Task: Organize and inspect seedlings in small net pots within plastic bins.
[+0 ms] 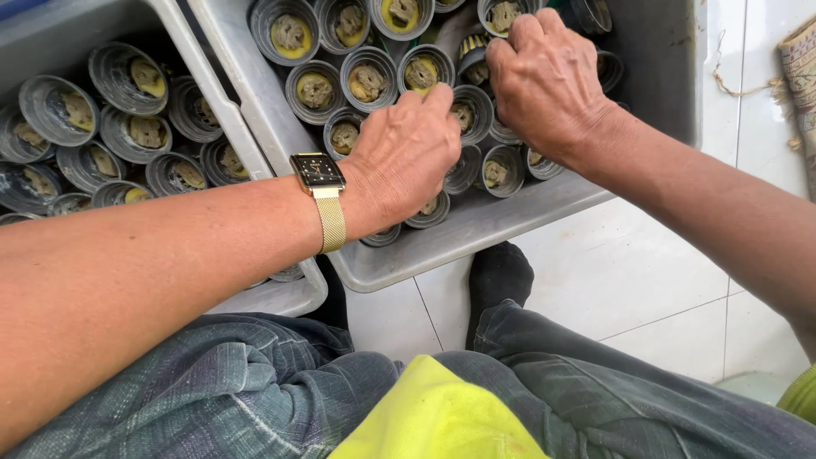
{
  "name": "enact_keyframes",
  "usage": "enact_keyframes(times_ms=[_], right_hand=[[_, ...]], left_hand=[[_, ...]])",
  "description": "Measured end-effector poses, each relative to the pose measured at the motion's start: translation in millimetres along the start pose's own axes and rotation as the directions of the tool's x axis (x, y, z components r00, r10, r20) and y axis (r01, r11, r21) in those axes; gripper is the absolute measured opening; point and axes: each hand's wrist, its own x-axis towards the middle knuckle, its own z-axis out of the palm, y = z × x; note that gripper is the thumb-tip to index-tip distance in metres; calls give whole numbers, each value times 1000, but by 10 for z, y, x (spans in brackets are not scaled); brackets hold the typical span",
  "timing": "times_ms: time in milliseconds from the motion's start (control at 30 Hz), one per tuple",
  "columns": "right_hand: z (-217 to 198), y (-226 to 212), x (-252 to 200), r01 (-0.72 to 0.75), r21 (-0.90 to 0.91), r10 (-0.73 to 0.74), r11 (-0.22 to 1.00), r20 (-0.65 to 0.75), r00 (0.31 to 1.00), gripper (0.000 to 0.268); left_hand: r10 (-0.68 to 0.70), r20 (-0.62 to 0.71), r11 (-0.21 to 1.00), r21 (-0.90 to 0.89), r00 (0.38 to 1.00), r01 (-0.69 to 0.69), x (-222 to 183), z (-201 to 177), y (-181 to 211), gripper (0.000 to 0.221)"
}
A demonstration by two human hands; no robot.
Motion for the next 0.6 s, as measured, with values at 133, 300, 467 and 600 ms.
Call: enact_keyframes(times_ms=[133, 300, 467, 600], right_hand=[[-53, 28, 107, 44, -143, -45, 989, -4, 999, 23], [-39, 75, 256, 44, -199, -45, 979, -3, 999, 35], [57, 133, 313, 57, -194, -58, 979, 2, 998, 23], [64, 90, 332, 95, -187, -76, 978, 110, 991, 17]], left_hand=[[91, 41, 991, 94, 995, -95, -58, 87, -13, 23], [108, 64, 992, 65, 992, -112, -79, 112, -6, 36], [102, 23, 994, 34, 995, -103, -54, 95, 7, 53], [95, 52, 995, -13, 994, -95, -50, 107, 4, 49]])
